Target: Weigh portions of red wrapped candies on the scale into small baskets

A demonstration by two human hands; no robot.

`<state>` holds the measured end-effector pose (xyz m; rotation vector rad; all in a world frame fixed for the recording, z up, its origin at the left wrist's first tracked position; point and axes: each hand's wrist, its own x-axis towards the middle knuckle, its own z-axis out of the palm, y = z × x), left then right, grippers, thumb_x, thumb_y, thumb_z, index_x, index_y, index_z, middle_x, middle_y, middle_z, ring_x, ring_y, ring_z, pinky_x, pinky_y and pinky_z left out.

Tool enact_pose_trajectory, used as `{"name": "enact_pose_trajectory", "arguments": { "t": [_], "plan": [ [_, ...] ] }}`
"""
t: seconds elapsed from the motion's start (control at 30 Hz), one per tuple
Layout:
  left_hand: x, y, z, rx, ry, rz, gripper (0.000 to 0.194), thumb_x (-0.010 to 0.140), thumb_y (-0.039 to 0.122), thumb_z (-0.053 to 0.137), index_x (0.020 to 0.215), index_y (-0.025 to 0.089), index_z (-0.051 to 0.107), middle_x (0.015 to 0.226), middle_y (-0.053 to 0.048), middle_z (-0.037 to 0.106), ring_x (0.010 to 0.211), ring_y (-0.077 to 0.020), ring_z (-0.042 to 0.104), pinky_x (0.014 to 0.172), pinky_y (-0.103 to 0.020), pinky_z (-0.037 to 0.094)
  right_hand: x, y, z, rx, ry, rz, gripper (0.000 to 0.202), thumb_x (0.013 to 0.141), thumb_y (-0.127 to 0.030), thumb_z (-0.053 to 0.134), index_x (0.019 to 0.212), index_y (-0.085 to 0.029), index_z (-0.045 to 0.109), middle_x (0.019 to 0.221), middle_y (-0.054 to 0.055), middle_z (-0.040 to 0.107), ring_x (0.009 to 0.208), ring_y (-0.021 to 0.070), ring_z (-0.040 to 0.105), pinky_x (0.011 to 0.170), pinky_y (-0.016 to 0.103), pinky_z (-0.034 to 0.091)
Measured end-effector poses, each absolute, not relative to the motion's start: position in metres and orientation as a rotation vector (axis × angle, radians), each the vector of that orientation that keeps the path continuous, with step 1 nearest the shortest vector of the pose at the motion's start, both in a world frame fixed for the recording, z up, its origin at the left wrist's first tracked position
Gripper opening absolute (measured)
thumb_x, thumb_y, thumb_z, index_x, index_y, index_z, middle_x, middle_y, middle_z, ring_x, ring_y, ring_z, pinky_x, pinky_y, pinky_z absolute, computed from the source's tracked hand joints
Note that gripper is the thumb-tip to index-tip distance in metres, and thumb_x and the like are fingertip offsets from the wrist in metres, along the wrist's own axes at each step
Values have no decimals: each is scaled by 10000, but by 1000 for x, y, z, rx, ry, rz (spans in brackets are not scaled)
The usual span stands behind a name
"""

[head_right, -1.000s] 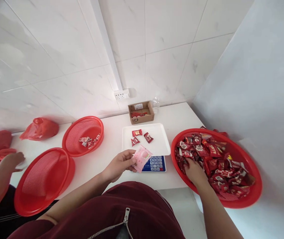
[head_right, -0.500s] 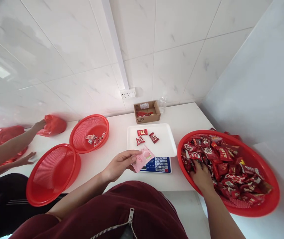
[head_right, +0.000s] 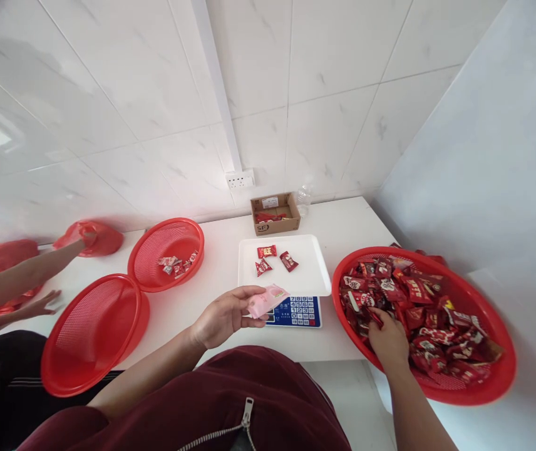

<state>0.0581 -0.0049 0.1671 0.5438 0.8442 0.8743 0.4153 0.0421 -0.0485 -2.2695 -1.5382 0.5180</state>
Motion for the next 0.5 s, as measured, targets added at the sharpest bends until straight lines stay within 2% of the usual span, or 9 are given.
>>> {"name": "enact_pose_trajectory", "arguments": {
  "t": [0.07, 0.13, 0.23, 0.33, 0.4, 0.5],
  "plan": [
    [58, -5, 166, 516, 801, 883, 447, 607, 136, 718, 1047, 178, 657, 1012, -79, 663, 980, -202, 599, 878, -337, 447, 416, 42, -51, -2247, -1516, 493, 480, 712, -287, 413, 1124, -165, 628, 909, 124, 619, 904, 284, 575, 819, 409, 443],
    [59, -5, 165, 510, 848, 922, 448, 579, 121, 757, 1013, 175, 656, 946, -60, 686, 960, -178, 610, 887, -310, 438, 417, 43, -54, -2234, -1496, 481, 478, 709, -299, 422, 1117, -166, 634, 906, 123, 619, 905, 287, 570, 810, 412, 443],
    [60, -5, 163, 524, 987, 961, 307, 653, 336, 764, 856, 141, 640, 740, -38, 678, 717, -126, 627, 720, -257, 472, 418, 42, -55, -2198, -1481, 457, 471, 704, -336, 427, 1088, -177, 649, 919, 118, 624, 913, 294, 561, 809, 423, 441],
    [59, -3, 159, 592, 1124, 964, 423, 666, 547, 694, 697, 145, 569, 500, 17, 565, 463, -77, 512, 478, -195, 370, 415, 42, -51, -2123, -1493, 397, 477, 713, -364, 410, 1085, -187, 651, 948, 113, 629, 963, 294, 544, 857, 430, 423],
    [58, -3, 157, 630, 1196, 973, 465, 646, 597, 678, 646, 157, 526, 424, 48, 486, 393, -59, 427, 421, -190, 284, 411, 42, -46, -2088, -1499, 336, 477, 726, -365, 394, 1085, -186, 652, 939, 114, 626, 977, 292, 533, 879, 434, 411],
    [55, -4, 155, 651, 1239, 983, 473, 627, 602, 686, 649, 157, 527, 432, 57, 464, 396, -50, 384, 430, -196, 266, 406, 45, -33, -2053, -1489, 252, 466, 742, -362, 386, 1063, -170, 664, 924, 127, 620, 967, 300, 522, 874, 446, 408]
  ]
}}
